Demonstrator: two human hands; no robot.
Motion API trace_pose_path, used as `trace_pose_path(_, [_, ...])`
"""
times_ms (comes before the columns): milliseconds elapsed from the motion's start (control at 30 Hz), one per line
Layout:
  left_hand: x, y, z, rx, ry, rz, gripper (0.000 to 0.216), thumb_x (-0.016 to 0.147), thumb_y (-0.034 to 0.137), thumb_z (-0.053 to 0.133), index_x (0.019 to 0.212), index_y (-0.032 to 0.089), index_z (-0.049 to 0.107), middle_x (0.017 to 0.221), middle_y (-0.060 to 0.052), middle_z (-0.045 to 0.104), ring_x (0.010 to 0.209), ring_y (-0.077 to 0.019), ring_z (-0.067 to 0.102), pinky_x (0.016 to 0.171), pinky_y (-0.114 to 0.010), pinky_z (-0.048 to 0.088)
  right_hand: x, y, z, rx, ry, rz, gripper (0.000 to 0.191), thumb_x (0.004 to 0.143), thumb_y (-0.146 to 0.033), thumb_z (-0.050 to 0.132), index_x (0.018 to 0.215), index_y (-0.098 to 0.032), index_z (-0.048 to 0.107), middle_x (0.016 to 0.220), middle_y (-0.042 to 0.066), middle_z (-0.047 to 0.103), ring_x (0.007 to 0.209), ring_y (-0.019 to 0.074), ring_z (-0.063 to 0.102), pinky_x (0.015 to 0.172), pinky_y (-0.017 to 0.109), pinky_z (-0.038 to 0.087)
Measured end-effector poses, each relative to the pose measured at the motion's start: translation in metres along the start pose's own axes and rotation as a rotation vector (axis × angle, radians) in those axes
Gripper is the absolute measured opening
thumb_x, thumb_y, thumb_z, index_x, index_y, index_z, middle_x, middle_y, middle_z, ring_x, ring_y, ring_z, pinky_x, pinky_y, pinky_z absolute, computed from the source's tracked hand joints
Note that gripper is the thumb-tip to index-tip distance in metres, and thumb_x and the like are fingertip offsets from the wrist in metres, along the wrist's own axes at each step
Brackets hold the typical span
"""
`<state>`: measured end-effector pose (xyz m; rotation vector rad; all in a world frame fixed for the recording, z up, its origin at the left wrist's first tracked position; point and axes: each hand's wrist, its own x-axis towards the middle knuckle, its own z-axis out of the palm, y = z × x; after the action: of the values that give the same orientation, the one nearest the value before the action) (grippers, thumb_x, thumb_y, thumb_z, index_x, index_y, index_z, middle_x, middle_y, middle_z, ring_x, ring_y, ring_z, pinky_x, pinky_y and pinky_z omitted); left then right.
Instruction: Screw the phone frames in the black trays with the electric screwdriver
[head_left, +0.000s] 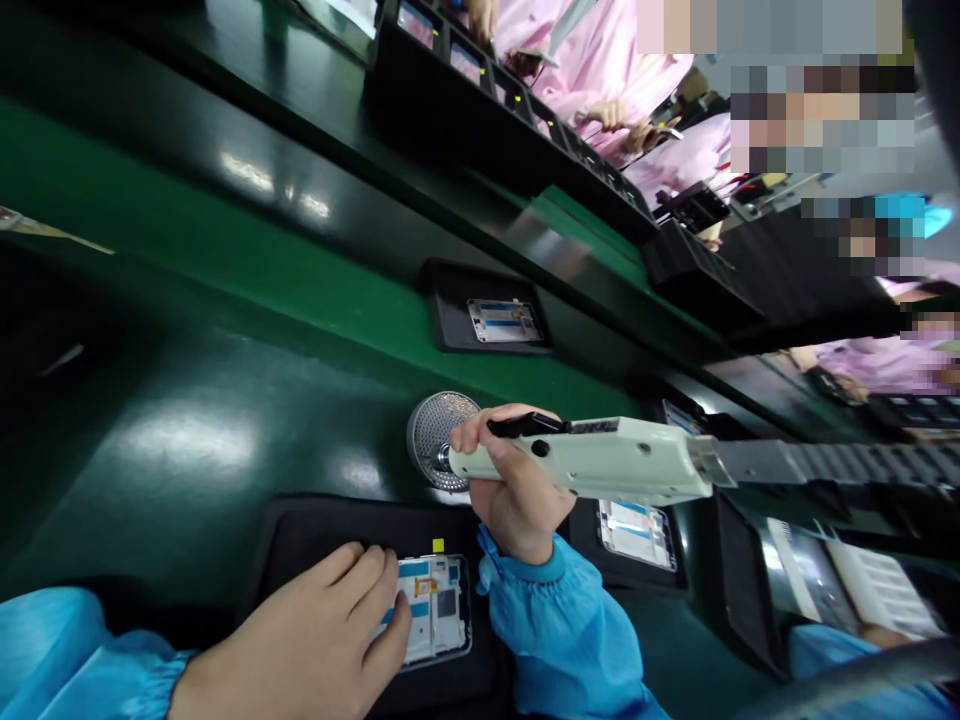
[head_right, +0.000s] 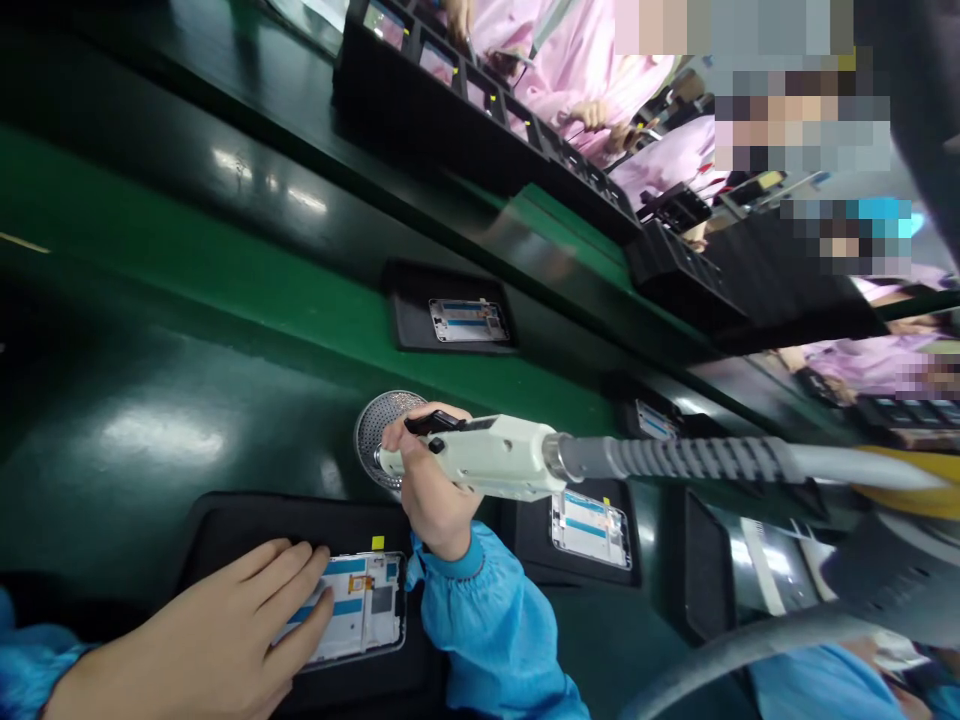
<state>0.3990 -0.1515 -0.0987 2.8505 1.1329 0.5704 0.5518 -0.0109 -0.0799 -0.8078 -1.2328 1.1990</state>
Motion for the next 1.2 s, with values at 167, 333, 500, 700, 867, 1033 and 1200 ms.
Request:
trace_pose_path(167, [0.0,-0.002,-0.002,-0.008,0.005,0.026,0.032,0.093,0.032,0.053,0.113,0.012,0.067,0.114,-0.017,0.072,0.105,-0.0295,0.066,0.095,-0.042,0.043,0.0,0.0,0.001,-0.03,0.031,0.032,0.013,0.076,-0.021,0.067,0.086,-0.021,0.058,0.062,-0.002,0.057,0.06,0.0153,0.058,0.062,0.035,0.051])
trace_pose_path(333, [-0.003,-0.002,0.001,-0.042,0.022,0.047,0.031,0.093,0.032,0.054,0.112,0.01,0.067,0.114,-0.02,0.072,0.107,-0.0302,0.066,0.097,-0.043,0.045,0.0,0.0,-0.001,-0.023,0.022,0.032,0.013,0.078,-0.022,0.066,0.088,-0.021,0.059,0.063,-0.002,0.059,0.061,0.0158,0.058,0.062,0.036,0.051])
trace_pose_path(500, [-0.004,-0.004,0.005,-0.052,0.013,0.086,0.035,0.095,0.035,0.053,0.116,0.01,0.065,0.121,-0.019,0.069,0.112,-0.0311,0.065,0.1,-0.044,0.046,0.0,0.001,-0.001,0.007,0.012,-0.003,0.012,0.078,-0.021,0.066,0.09,-0.021,0.062,0.063,-0.002,0.059,0.059,0.0151,0.057,0.061,0.035,0.051])
trace_pose_path(700, [-0.007,-0.004,0.007,-0.07,0.014,0.091,0.033,0.096,0.036,0.053,0.113,0.011,0.066,0.124,-0.018,0.068,0.111,-0.0313,0.065,0.101,-0.045,0.045,-0.001,-0.001,-0.002,-0.024,0.017,0.014,0.012,0.078,-0.021,0.065,0.089,-0.022,0.061,0.063,-0.001,0.06,0.06,0.0153,0.057,0.062,0.036,0.05])
trace_pose_path(867, [-0.008,-0.003,0.007,-0.073,0.007,0.094,0.038,0.094,0.041,0.056,0.114,0.01,0.067,0.125,-0.019,0.067,0.112,-0.0314,0.064,0.101,-0.044,0.044,0.0,0.002,-0.001,0.006,0.003,0.018,0.01,0.077,-0.018,0.065,0.086,-0.021,0.062,0.064,-0.001,0.06,0.06,0.015,0.057,0.063,0.035,0.051])
trace_pose_path(1033, [-0.005,-0.006,0.007,-0.06,0.0,0.115,0.044,0.089,0.047,0.061,0.11,0.009,0.069,0.122,-0.02,0.068,0.109,-0.0319,0.065,0.099,-0.044,0.046,0.0,-0.013,-0.002,0.015,0.014,-0.034,0.016,0.076,-0.021,0.067,0.091,-0.02,0.066,0.064,-0.001,0.057,0.06,0.0146,0.056,0.059,0.033,0.048])
trace_pose_path(1200, [-0.006,-0.006,0.008,-0.047,0.007,0.141,0.047,0.086,0.047,0.066,0.111,0.007,0.07,0.122,-0.021,0.069,0.111,-0.0352,0.065,0.099,-0.046,0.048,-0.026,-0.056,-0.007,-0.027,-0.007,-0.035,0.019,0.075,-0.022,0.066,0.094,-0.022,0.069,0.07,-0.001,0.053,0.063,0.0145,0.055,0.056,0.032,0.046])
